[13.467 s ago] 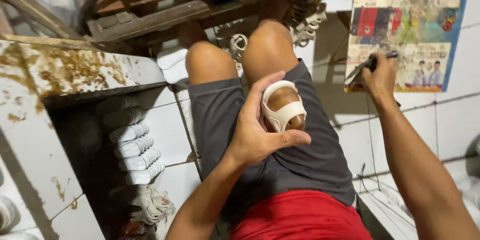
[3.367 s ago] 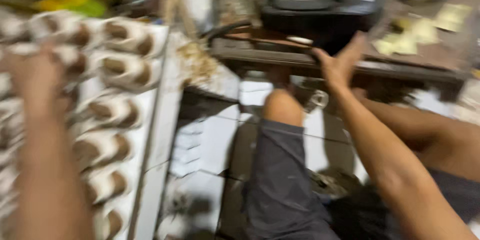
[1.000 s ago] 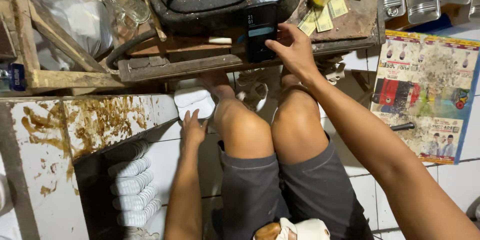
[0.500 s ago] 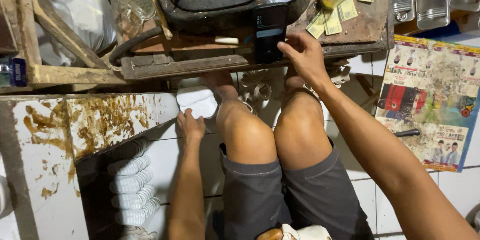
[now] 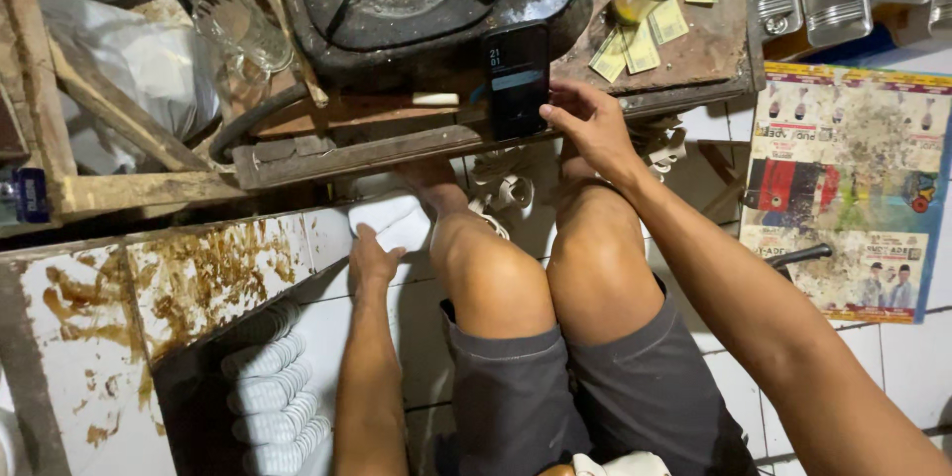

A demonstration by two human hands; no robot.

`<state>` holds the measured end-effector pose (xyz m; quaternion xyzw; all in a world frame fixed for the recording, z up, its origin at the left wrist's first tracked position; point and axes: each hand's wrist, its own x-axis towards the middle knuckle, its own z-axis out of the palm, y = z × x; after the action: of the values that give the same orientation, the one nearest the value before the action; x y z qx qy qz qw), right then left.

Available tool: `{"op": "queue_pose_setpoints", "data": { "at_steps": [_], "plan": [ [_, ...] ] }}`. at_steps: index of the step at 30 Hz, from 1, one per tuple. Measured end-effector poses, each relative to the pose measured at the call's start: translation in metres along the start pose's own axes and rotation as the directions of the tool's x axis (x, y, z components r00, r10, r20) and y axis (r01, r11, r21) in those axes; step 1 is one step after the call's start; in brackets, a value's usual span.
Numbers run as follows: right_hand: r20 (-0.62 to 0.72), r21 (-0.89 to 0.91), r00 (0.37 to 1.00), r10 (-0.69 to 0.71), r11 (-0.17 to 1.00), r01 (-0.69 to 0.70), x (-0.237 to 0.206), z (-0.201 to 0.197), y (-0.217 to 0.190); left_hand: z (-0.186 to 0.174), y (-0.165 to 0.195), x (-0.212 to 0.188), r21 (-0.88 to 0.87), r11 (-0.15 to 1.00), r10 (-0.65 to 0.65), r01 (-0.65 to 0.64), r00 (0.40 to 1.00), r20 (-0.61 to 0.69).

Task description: The person heats the sole of a white sandal on a gas stove, then uses a curved metal tool to smooth and shape the white straps. The person repeats this process on multiple sandals, placing finished ones aside.

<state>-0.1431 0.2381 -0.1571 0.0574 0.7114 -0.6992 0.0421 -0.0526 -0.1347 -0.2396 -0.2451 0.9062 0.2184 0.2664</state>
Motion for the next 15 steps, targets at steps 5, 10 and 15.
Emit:
{"op": "queue_pose_setpoints", "data": {
  "at_steps": [5,10,15],
  "plan": [
    [-0.041,-0.009,0.999,0.017,1.000,-0.017,-0.011,-0.012,0.003,0.034,-0.012,-0.021,0.312,0.928,0.259,-0.203,0.954,-0.151],
    [-0.100,-0.081,0.993,0.057,0.995,-0.065,-0.041,-0.028,-0.011,0.054,-0.027,-0.048,-0.620,0.771,-0.111,0.149,0.989,0.100],
    [-0.121,0.048,0.991,0.064,0.997,-0.058,-0.088,-0.035,-0.061,0.057,-0.040,-0.079,-0.688,0.726,0.043,0.011,0.997,0.062]
  ]
}}
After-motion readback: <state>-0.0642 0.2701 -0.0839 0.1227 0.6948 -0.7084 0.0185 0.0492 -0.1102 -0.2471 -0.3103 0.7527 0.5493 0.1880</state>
